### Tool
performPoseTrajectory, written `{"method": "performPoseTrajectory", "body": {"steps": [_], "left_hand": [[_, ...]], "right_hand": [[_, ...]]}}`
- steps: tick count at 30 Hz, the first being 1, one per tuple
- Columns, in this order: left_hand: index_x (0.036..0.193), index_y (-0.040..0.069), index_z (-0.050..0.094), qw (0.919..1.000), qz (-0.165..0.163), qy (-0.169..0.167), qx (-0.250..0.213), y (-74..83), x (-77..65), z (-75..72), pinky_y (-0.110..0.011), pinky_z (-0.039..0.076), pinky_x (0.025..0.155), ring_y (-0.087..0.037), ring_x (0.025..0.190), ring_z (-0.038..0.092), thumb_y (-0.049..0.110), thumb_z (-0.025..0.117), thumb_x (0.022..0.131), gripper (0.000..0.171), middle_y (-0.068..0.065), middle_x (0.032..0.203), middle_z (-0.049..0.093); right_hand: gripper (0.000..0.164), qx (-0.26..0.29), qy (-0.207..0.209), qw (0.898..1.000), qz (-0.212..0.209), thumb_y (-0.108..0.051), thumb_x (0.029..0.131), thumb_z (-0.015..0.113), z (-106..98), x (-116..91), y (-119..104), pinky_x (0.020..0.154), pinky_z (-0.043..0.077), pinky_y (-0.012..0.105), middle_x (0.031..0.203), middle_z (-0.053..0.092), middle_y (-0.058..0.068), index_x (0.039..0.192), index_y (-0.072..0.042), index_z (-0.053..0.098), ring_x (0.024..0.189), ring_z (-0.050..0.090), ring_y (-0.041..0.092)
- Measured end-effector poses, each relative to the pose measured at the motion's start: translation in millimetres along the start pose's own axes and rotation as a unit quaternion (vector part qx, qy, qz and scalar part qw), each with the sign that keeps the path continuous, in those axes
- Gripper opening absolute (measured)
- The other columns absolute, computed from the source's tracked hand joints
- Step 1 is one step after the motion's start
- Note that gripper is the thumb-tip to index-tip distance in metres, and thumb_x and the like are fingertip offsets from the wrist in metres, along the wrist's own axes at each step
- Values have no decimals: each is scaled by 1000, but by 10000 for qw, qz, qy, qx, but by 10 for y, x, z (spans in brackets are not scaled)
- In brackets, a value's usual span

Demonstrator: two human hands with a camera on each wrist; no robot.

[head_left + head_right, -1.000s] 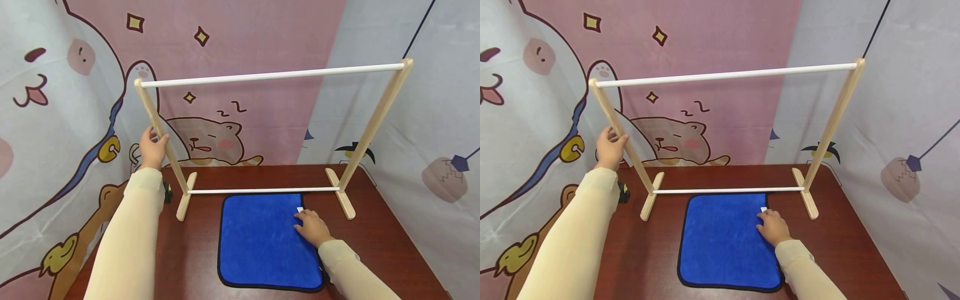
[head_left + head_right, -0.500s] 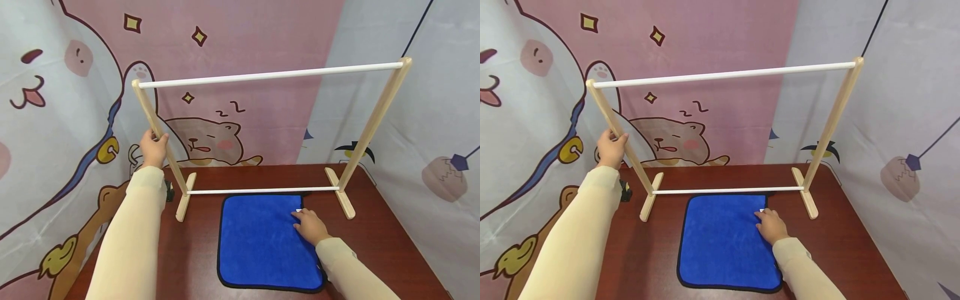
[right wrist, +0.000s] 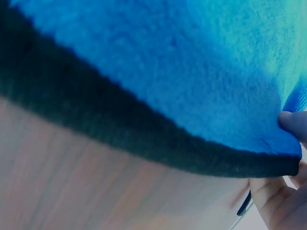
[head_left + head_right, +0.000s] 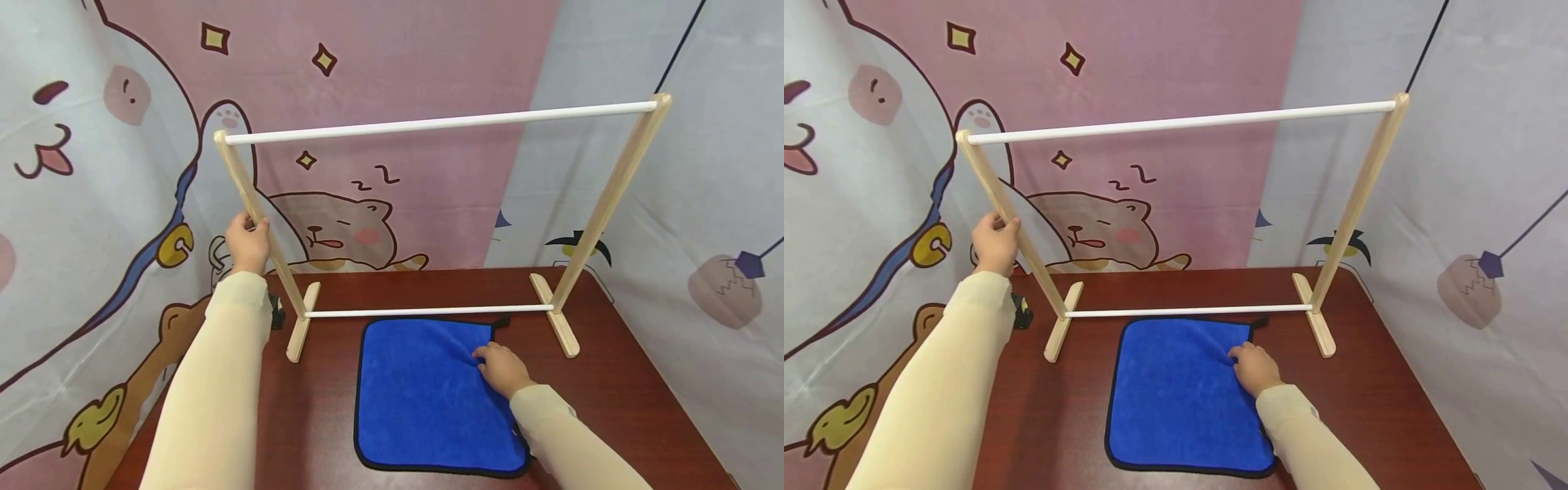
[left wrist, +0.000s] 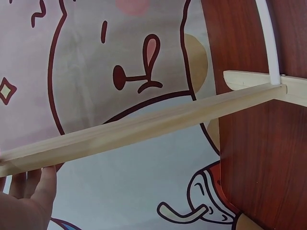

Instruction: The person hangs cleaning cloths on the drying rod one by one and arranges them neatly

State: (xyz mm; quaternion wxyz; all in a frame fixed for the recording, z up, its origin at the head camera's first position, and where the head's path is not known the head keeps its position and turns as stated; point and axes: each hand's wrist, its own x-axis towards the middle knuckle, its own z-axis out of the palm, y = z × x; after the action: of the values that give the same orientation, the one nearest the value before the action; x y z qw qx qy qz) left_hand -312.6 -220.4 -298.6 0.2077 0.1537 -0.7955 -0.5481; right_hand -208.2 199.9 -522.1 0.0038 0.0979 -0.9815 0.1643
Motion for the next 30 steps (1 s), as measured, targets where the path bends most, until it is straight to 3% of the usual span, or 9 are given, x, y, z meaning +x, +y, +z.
{"method": "performPoseTrajectory", "body": {"steps": [7,14,25,30], "left_hand": [[138,5,48,10000,36,-20,79,-1,7,-24,-38,48,98,-30,119,54,21,49,102,39,-17,134,52],[132,2,50,9998,101,-102,166,7,8,-51,-39,49,95,-31,114,56,19,50,101,35,-18,129,53],[130,2,51,9995,59,-103,279,6,11,-40,-38,49,93,-31,111,57,18,50,101,33,-18,124,53],[127,1,52,9994,107,-32,314,6,-3,-38,-38,49,91,-30,107,57,18,51,101,32,-18,120,54]], "right_hand": [[14,115,-4,9999,129,-2,81,69,-27,13,-43,76,53,49,93,65,12,94,-7,70,88,65,33],[14,325,111,9990,285,-3,83,68,-26,53,-43,77,53,49,95,63,13,97,-6,69,88,65,33],[12,654,1200,9906,86,-6,86,69,-175,142,-159,73,52,49,98,63,11,98,-8,70,86,65,33],[12,782,1495,9857,-14,-6,86,69,-280,217,-231,76,52,49,100,63,10,98,-9,70,89,65,33]]}}
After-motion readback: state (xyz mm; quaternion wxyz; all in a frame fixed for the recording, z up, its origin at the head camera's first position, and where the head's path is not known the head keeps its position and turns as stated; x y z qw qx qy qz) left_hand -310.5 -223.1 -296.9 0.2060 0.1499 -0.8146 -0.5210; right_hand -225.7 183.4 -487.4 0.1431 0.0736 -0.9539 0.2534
